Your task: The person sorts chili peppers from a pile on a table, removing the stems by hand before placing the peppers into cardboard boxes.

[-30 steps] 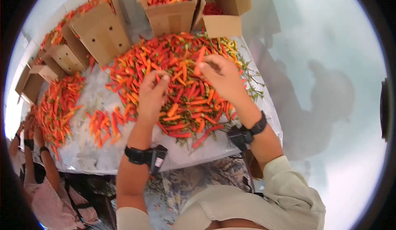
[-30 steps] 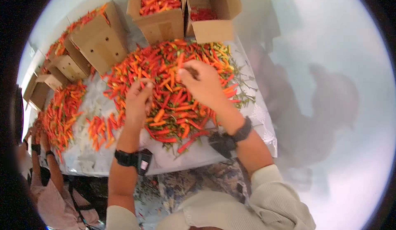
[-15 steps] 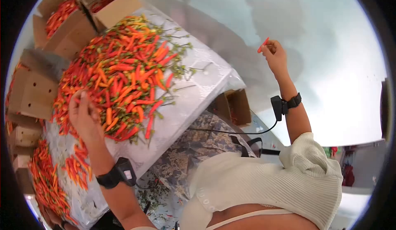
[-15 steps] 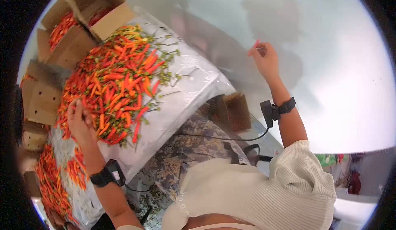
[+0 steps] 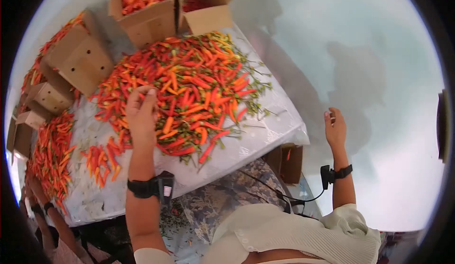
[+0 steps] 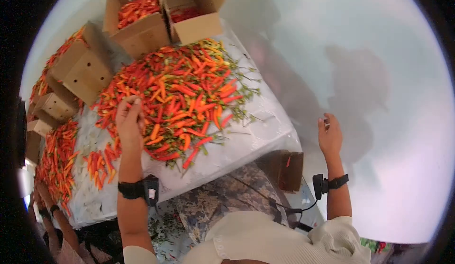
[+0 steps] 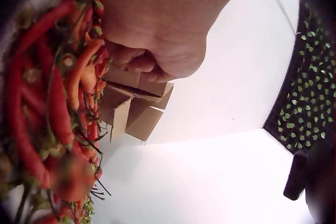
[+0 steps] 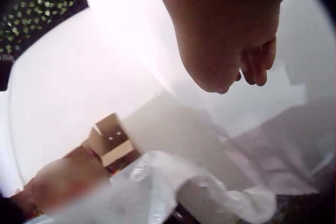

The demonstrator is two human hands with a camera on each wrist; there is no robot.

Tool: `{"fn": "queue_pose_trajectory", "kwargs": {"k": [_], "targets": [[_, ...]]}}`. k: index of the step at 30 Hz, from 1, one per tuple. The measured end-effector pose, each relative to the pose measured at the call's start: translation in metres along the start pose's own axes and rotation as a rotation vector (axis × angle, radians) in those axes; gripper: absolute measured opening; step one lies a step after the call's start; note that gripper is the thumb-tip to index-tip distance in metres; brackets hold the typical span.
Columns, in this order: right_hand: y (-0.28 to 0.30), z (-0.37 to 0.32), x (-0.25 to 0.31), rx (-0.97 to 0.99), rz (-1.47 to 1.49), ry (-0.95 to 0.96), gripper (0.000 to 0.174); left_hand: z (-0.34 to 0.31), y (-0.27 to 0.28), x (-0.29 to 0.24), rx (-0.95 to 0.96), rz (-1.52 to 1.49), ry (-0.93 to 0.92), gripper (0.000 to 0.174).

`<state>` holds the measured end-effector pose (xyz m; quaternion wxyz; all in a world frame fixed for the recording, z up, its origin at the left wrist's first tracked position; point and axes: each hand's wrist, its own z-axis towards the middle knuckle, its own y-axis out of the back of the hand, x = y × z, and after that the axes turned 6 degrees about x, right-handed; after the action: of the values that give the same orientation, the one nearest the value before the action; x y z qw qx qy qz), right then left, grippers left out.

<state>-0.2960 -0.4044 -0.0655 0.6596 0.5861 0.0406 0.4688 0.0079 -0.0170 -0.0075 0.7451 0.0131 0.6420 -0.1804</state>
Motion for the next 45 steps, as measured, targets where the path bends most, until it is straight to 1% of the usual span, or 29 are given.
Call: {"fn": "queue_pose_trajectory", "kwargs": {"k": [2,4,6,9,12,13,16,17,20,21,24,25,28,29,32,33,36,37,40,41,43,45], "targets": [[0.008,0.012,0.059,0.058,0.233,0.08,0.037,-0.002,-0.002,-0.003,0.012,-0.007,0.012,0.01],[0.004,0.016,0.11,0.293,0.257,0.23,0.041,-0.002,0.0,-0.005,0.051,-0.013,0.018,0.008],[-0.008,0.018,0.157,0.509,0.22,0.439,0.059,-0.004,0.0,-0.005,0.045,-0.026,0.037,0.008],[-0.037,0.018,0.211,0.559,0.062,0.73,0.08,-0.001,0.001,-0.005,0.045,0.005,0.034,0.008],[-0.061,0.011,0.26,0.669,-0.012,0.744,0.094,0.0,0.003,0.0,0.065,0.027,0.035,0.009],[-0.073,0.011,0.266,0.613,0.021,0.774,0.086,0.0,0.004,0.003,0.074,0.011,0.034,0.009],[-0.097,0.022,0.284,0.538,0.079,0.798,0.074,0.0,0.001,-0.002,0.074,0.011,0.038,0.009],[-0.1,0.024,0.29,0.54,0.109,0.759,0.058,-0.001,0.0,-0.003,0.071,0.018,0.041,0.009],[-0.118,0.038,0.3,0.463,0.183,0.836,0.049,-0.005,-0.003,-0.006,0.084,0.035,-0.002,0.01],[-0.114,0.04,0.306,0.483,0.265,0.824,0.042,-0.006,-0.004,-0.008,0.09,0.021,-0.026,0.011],[-0.113,0.049,0.318,0.421,0.421,0.976,0.038,-0.009,-0.01,-0.012,0.045,0.013,-0.047,0.009],[-0.109,0.051,0.324,0.445,0.494,0.965,0.033,-0.006,-0.008,-0.005,0.022,0.013,-0.085,0.009],[-0.122,0.057,0.333,0.338,0.753,0.952,0.031,-0.004,-0.005,-0.003,0.006,0.061,-0.099,0.01],[-0.123,0.06,0.334,0.413,0.826,0.9,0.027,-0.004,-0.005,-0.006,-0.003,0.054,-0.071,0.01],[-0.129,0.06,0.323,0.433,0.989,0.776,0.021,-0.004,-0.002,-0.005,-0.019,0.035,-0.13,0.01],[-0.128,0.06,0.32,0.3,0.911,0.732,0.018,-0.003,-0.003,-0.006,-0.06,0.035,-0.127,0.01],[-0.124,0.065,0.31,0.244,1.008,0.588,0.019,-0.006,-0.004,-0.011,-0.047,-0.011,-0.137,0.01],[-0.131,0.066,0.309,0.221,1.028,0.552,0.018,-0.006,-0.005,-0.009,-0.061,-0.021,-0.138,0.011],[-0.122,0.057,0.313,-0.027,0.78,0.666,0.017,-0.007,-0.008,-0.009,-0.07,-0.007,-0.135,0.011],[-0.12,0.055,0.312,0.023,0.753,0.723,0.016,-0.007,-0.008,-0.009,-0.078,-0.007,-0.13,0.012],[-0.126,0.05,0.312,0.182,0.732,0.833,0.017,-0.007,-0.01,-0.009,-0.099,-0.016,-0.126,0.013],[-0.127,0.042,0.315,0.32,0.724,0.956,0.017,-0.007,-0.008,-0.009,-0.084,-0.03,-0.142,0.015]]}}
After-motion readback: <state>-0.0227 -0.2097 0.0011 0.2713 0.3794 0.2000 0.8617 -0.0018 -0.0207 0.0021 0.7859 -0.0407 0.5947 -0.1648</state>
